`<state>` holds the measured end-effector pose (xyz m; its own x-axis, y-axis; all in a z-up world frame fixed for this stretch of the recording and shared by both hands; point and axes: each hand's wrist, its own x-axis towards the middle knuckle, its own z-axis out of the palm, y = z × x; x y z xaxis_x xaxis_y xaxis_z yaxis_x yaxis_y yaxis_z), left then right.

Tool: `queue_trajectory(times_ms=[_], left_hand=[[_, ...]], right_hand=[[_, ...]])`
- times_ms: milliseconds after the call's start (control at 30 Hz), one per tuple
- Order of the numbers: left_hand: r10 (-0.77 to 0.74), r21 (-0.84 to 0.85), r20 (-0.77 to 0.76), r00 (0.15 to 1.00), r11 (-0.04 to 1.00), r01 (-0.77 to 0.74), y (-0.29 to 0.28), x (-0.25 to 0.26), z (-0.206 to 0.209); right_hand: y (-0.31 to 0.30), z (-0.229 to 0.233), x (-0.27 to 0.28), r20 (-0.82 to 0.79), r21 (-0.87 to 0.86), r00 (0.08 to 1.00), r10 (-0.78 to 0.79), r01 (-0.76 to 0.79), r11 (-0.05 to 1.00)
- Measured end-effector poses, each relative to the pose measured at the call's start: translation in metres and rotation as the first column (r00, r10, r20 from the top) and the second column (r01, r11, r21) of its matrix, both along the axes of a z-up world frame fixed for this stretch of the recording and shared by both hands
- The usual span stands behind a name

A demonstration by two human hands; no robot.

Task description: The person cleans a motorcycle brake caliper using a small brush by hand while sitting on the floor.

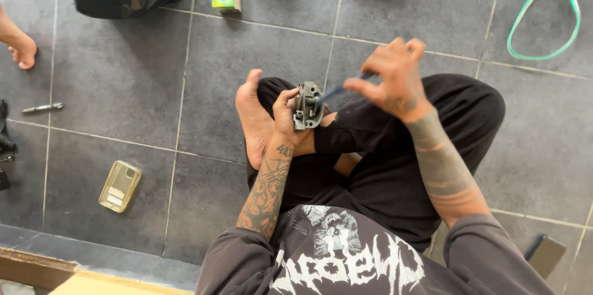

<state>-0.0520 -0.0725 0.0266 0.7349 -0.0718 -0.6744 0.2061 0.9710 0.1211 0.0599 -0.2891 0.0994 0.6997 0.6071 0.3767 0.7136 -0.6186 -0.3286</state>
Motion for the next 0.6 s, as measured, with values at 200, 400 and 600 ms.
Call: queue_trajectory(times_ms=[200, 400, 600], left_hand=[[0.026, 0.059, -0.004, 1.0, 0.998, -0.026, 0.001, -0.002, -0.022], [-0.047, 0.107, 0.113, 0.992, 0.994, 0.035, 0.021, -0.006, 0.015], [-0.086, 0.147, 0.074, 0.994, 0.986, 0.075, 0.024, -0.013, 0.031]], right_hand=[[0.015, 0.024, -0.003, -0.007, -0.058, 0.998, 0.066, -0.067, 0.996], [0.038, 0.021, -0.033, -0.031, -0.042, 0.962, 0.272, -0.273, 0.961], [0.018, 0.005, -0.003, 0.166, -0.159, 0.986, 0.029, -0.002, 0.987]])
